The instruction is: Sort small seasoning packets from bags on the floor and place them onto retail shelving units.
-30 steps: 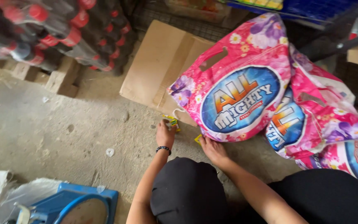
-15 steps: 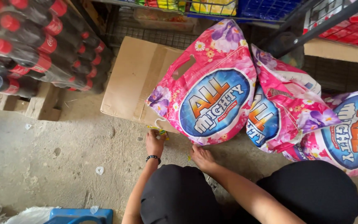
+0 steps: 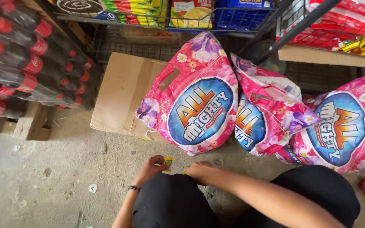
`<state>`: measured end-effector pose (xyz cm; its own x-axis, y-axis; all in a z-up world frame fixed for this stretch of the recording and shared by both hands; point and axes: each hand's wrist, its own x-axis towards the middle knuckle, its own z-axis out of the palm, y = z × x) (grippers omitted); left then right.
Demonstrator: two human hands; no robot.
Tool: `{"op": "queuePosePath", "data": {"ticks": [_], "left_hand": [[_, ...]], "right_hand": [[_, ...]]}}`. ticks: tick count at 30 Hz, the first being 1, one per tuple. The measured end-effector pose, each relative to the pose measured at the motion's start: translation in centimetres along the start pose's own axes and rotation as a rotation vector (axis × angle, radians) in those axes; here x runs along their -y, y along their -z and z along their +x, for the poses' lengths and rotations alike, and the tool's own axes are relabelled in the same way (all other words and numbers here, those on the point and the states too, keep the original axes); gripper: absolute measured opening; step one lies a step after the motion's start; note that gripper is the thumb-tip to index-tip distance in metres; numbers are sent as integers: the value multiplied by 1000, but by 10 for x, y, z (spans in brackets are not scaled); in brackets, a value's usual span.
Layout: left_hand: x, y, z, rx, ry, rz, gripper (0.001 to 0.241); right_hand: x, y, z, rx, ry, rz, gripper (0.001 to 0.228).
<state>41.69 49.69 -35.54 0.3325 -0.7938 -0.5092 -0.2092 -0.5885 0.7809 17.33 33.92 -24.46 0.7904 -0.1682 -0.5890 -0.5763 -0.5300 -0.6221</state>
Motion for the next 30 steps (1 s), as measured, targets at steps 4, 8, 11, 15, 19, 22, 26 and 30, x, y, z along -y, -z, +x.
{"op": "queuePosePath", "data": {"ticks": [4,8,11,15,19,22,26,30], "left_hand": [[-108,49,-42,286,21,-330,24],[-218,70,-42,314,-163,-253,23],[-326,58,-47,178,-305,-304,41],[-424,3,-38,86,-517,-421,36],[-477,-69,-10,46,-580,-732,30],[-491,-105,-3,112,-418,-1026,20],[-470,-132,16,102,-340,-1163,17],[-449,-137,31,62,-348,-1166,15]], "right_hand": [[50,89,-48,321,86,-362,30],[74,198,-112,240,96,-246,29],[69,253,-149,-62,83,-7,29],[38,280,-180,-667,153,430,31],[23,285,-202,-1051,207,827,27],[5,274,-202,-1315,311,570,28],[4,271,-198,-1356,234,242,33],[2,260,-187,-1238,317,274,43]]}}
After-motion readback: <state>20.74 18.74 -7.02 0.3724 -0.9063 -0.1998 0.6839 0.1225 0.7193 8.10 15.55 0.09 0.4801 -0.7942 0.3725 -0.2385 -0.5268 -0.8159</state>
